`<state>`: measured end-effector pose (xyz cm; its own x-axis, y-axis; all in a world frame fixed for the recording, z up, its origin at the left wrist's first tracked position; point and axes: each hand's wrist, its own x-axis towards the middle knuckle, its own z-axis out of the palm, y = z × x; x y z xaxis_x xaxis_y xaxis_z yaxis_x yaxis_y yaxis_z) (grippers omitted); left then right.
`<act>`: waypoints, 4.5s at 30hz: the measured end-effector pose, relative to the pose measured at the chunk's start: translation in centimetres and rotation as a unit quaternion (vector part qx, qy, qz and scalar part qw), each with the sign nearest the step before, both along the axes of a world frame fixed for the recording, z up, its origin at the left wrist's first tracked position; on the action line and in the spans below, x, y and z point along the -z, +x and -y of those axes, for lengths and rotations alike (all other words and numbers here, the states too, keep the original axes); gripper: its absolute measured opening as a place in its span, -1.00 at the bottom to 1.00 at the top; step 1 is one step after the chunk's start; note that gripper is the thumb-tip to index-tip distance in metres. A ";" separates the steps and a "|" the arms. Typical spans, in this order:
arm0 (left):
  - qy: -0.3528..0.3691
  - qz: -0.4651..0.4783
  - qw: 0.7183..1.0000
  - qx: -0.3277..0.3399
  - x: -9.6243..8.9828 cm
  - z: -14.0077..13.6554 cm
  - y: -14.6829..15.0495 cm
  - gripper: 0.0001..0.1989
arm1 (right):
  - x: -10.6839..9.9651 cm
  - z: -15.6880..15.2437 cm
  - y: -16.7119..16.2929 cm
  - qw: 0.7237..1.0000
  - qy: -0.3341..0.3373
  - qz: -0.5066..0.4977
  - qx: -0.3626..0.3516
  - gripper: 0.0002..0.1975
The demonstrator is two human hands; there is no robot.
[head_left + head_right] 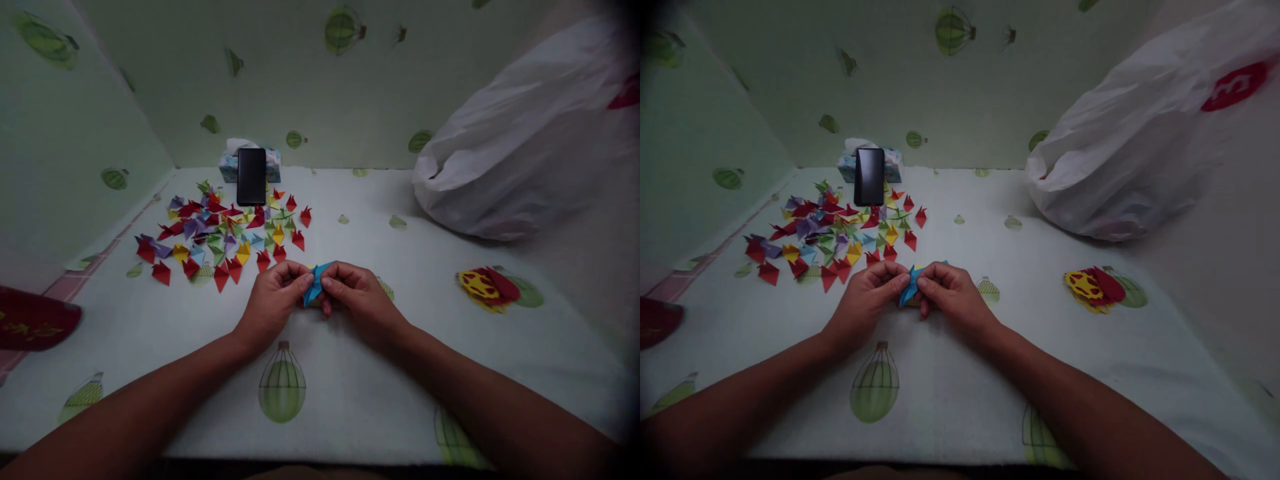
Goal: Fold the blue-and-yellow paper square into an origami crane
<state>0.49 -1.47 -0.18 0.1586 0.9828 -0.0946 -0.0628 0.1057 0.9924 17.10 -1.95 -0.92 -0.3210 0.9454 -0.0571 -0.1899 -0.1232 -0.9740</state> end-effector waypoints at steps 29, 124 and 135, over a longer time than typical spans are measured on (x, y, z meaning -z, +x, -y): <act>0.018 0.009 1.000 0.003 -0.1 0.6 0.3 -0.82 | -0.5 0.2 -0.3 0.986 0.044 0.148 0.060 -0.85; -0.053 0.065 0.994 0.073 -0.2 0.1 0.1 -0.65 | 0.2 -0.2 0.2 0.996 0.011 0.049 0.075 -0.66; -0.027 0.063 0.997 0.048 -0.2 0.1 0.1 -0.67 | 0.2 0.0 0.0 0.999 -0.010 0.026 0.037 -0.67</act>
